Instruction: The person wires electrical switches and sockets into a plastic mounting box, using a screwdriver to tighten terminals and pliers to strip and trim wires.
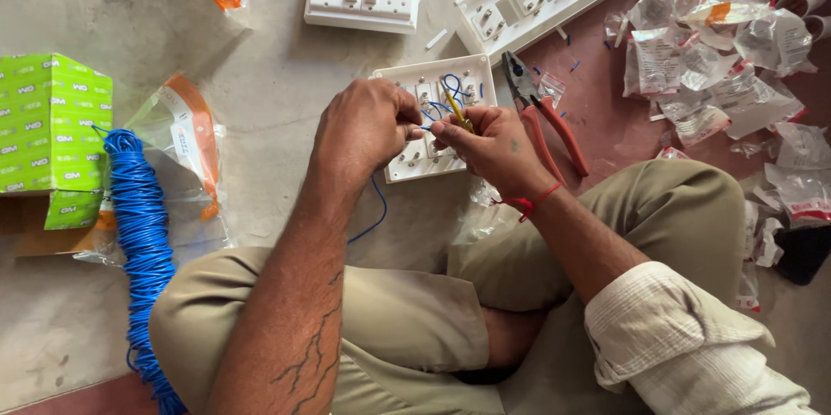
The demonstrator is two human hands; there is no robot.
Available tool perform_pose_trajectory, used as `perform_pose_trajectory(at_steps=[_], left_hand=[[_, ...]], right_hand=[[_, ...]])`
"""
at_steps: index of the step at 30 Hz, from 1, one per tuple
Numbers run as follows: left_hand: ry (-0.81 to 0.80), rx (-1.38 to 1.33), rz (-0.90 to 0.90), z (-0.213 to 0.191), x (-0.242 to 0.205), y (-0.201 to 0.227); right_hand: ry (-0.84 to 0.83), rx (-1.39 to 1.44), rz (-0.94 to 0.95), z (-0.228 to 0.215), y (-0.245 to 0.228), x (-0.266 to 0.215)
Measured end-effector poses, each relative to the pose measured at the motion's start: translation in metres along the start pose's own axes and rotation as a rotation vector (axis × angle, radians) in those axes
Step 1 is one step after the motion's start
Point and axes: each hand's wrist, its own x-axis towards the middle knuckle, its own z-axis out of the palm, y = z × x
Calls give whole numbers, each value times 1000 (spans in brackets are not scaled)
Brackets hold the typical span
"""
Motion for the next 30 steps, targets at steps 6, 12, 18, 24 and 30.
perform_pose_trajectory(at_steps=[6,12,18,24,30], left_hand=[[18,101,-39,-5,-3,3],[-43,171,45,12,1,5],[16,315,73,23,1,2],[57,216,73,33,3,-3],[45,285,92,35,4,-3]], right_hand=[[-108,118,205,-4,-4,-3],[3,-360,-48,1,6,0],[132,-808,-221,15,2,-5],[26,-515,-123,-17,-30,-17],[4,-872,-203,-30,-64,-40]])
